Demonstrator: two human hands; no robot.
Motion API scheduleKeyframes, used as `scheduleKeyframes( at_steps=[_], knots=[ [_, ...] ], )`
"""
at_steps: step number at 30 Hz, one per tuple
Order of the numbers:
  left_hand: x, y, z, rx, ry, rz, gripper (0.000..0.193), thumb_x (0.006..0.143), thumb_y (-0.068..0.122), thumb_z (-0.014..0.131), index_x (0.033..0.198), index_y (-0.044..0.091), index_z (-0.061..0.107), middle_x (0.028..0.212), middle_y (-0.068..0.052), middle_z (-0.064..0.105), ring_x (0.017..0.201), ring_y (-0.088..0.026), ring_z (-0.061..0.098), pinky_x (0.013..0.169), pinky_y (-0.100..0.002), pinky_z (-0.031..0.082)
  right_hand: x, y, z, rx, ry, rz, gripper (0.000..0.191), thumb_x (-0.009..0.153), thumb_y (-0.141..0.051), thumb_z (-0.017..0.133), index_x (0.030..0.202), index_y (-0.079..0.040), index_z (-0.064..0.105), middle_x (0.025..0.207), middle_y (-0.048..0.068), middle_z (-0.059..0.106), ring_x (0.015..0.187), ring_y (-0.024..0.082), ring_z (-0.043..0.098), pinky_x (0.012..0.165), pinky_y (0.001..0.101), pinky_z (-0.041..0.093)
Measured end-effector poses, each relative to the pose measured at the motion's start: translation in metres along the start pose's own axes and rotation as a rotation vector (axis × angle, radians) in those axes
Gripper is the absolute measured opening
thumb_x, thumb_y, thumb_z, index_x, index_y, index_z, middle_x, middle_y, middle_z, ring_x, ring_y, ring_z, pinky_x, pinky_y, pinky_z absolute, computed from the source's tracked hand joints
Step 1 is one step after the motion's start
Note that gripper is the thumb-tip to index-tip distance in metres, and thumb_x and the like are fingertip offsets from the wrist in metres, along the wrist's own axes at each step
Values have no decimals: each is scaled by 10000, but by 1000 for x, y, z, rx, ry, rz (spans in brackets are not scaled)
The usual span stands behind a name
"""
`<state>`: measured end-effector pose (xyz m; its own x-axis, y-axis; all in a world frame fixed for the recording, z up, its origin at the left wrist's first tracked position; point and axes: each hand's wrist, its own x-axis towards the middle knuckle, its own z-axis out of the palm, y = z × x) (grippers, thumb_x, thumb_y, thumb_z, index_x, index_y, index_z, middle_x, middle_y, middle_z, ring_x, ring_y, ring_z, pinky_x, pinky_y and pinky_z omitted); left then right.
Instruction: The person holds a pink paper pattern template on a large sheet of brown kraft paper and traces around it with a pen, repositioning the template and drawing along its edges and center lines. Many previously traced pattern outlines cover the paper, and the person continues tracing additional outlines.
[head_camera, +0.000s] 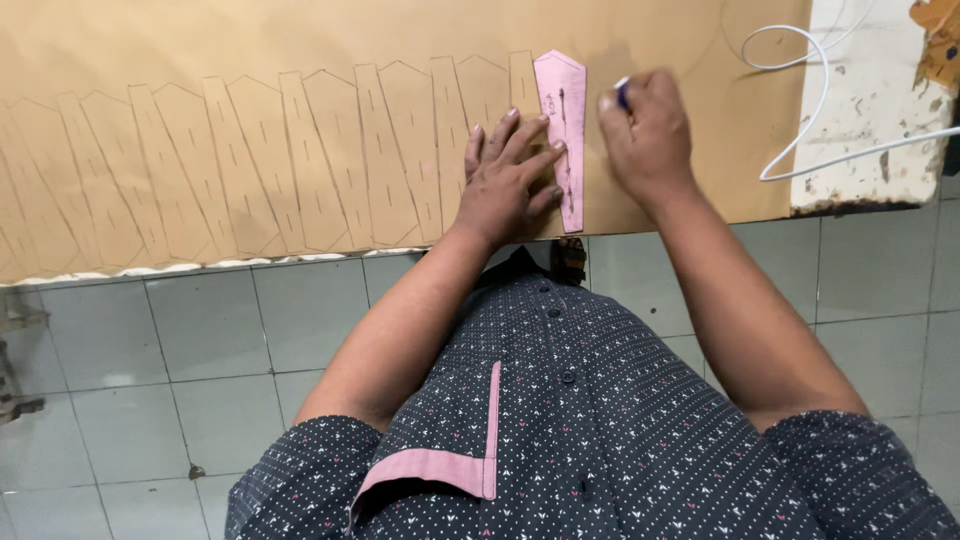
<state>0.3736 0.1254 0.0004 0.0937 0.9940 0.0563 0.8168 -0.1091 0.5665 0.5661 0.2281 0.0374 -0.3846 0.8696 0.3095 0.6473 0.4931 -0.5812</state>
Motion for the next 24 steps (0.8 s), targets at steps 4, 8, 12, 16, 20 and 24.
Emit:
scheduleKeyframes(
  at_steps=[4,8,12,16,20,24],
  knots=[
    [1,2,-3,10,-22,-9,543,887,456,713,1397,290,630,1598,-27,406,1551,-319,213,1245,-590,33,32,-7,-7,145,1,-32,230,1148,-209,656,1095,8,712,966,145,703,875,293,697,794,390,543],
    [1,3,-6,2,-30,-10,554,884,461,712,1402,287,621,1610,-33,388,1548,-332,216,1240,-595,40,58,-17,2,418,-143,65,234,1129,-205,632,1112,24,678,917,89,724,824,158,730,760,291,601],
    [1,5,-7,-1,-38,-16,568,872,465,717,1405,292,621,1618,-15,386,1551,-334,228,1241,-595,52,70,-22,10,473,-166,79,234,1134,-203,633,1118,29,662,904,73,728,803,122,725,735,271,603],
    [1,5,-8,-3,-27,-18,571,869,475,724,1403,303,621,1619,-1,393,1556,-317,233,1249,-590,55,78,-26,14,510,-187,133,231,1123,-213,638,1117,18,656,886,57,726,773,103,719,702,260,592],
    [2,5,-6,7,-30,-25,578,865,479,716,1407,305,617,1618,1,386,1554,-304,228,1249,-586,50,83,-26,14,398,-170,55,212,1113,-201,653,1095,9,673,886,85,730,769,158,729,708,298,582],
    [1,5,-7,-1,-34,-28,575,872,481,708,1411,306,613,1619,2,381,1558,-300,218,1253,-580,44,85,-20,9,108,-73,-157,150,1094,-147,662,1076,-3,703,950,139,726,848,295,719,766,388,559]
  ],
)
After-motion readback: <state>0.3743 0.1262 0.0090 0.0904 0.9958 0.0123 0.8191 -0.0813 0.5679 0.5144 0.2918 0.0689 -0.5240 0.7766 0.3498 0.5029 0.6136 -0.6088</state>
